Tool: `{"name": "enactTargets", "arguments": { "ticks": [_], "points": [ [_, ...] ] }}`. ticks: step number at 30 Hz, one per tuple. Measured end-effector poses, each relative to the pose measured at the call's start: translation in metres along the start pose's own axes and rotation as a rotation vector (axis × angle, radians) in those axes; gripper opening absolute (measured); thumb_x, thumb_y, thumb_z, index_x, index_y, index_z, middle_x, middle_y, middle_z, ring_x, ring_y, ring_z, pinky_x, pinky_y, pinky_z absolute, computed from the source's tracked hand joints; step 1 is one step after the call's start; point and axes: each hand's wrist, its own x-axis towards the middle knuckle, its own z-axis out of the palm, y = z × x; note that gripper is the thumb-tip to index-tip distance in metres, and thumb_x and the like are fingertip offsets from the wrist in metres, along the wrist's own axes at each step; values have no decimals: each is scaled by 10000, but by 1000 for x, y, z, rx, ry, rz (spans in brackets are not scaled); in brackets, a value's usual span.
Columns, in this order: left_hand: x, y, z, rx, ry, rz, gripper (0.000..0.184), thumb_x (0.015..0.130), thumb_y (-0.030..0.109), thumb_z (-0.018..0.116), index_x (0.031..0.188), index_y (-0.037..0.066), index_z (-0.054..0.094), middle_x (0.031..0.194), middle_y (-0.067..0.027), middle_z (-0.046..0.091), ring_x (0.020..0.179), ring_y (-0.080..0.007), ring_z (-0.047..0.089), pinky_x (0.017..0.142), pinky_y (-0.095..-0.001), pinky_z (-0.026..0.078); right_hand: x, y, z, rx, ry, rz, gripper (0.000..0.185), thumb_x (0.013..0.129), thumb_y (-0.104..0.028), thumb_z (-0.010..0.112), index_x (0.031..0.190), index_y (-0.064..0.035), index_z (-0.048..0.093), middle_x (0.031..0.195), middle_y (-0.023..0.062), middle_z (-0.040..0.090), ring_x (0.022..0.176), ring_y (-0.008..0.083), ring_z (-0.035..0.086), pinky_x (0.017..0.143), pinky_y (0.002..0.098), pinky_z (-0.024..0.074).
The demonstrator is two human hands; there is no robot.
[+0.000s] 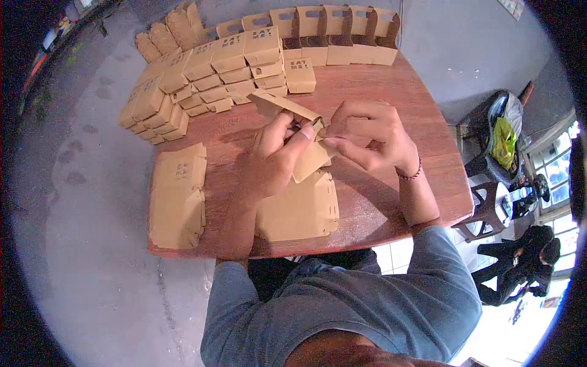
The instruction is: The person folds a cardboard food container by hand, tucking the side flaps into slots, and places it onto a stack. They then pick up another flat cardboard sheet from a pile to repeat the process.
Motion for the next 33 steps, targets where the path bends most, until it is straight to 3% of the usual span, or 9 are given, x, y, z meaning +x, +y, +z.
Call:
{"name": "enactTargets", "arguments": {
  "ticks": [6, 9, 11, 14, 18, 21, 23, 29, 33],
  "points": [
    [-5, 5, 2, -39, 3, 9, 168, 938, 177, 544, 988, 17, 548, 862, -28, 557, 798, -101, 536, 711, -266, 439, -2, -5, 4, 48, 5, 73, 142, 762, -93, 724, 717, 3, 630, 732, 118, 576, 623, 268, 586, 530, 350, 464],
    [-7, 5, 4, -49, 38, 98, 142, 938, 154, 537, 975, 17, 541, 847, -19, 547, 770, -89, 527, 683, -257, 432, 1, -6, 5, 165, 28, 164, 139, 765, -98, 747, 787, -11, 641, 728, 58, 593, 632, 177, 587, 550, 303, 464],
    [-9, 6, 3, -31, 27, 118, 156, 931, 153, 548, 1000, 14, 559, 874, -27, 579, 787, -95, 547, 699, -268, 447, 3, -12, 5, 452, 57, 542, 192, 751, -90, 785, 859, -37, 636, 739, -17, 590, 667, 80, 554, 593, 246, 448],
    [-9, 5, 3, 98, 62, 331, 186, 917, 151, 573, 1037, 10, 580, 927, -51, 619, 841, -100, 575, 738, -264, 461, 5, -6, 2, 561, -5, 588, 263, 726, -86, 819, 890, -61, 615, 738, -57, 560, 685, 34, 512, 616, 217, 426],
    [-13, 10, -1, 382, 102, 470, 221, 895, 128, 600, 1072, -5, 588, 974, -89, 645, 862, -109, 599, 763, -266, 477, 7, -8, -2, 553, -26, 620, 282, 698, -106, 843, 828, -65, 596, 722, -58, 540, 673, 35, 498, 620, 209, 409],
    [-15, 5, 3, 109, 43, 290, 195, 871, 74, 624, 1046, -8, 599, 955, -93, 652, 833, -114, 618, 754, -270, 496, 8, -10, -2, 489, -59, 623, 299, 696, -138, 849, 813, -65, 585, 706, -58, 532, 662, 36, 491, 605, 213, 403],
    [-14, 4, 12, -344, 46, 267, 197, 839, 48, 667, 1022, -3, 614, 956, -84, 658, 823, -123, 634, 758, -283, 514, 7, -10, -2, 464, -62, 694, 289, 709, -160, 841, 786, -67, 578, 684, -63, 531, 640, 40, 485, 579, 217, 396],
    [-9, 23, 10, 67, 97, 254, 227, 815, 55, 714, 1007, -16, 615, 979, -74, 660, 862, -132, 636, 776, -287, 523, 7, -19, 1, 112, -60, 593, 258, 753, -199, 785, 741, -49, 577, 601, 20, 553, 575, 94, 519, 533, 288, 433],
    [0, 3, 5, -59, 132, 258, 229, 816, 49, 714, 1007, -26, 614, 981, -78, 659, 879, -132, 632, 783, -287, 519, 5, -20, 3, 1, -44, 518, 277, 776, -261, 754, 742, -46, 583, 574, 86, 560, 523, 194, 566, 523, 337, 453]
  ]
}}
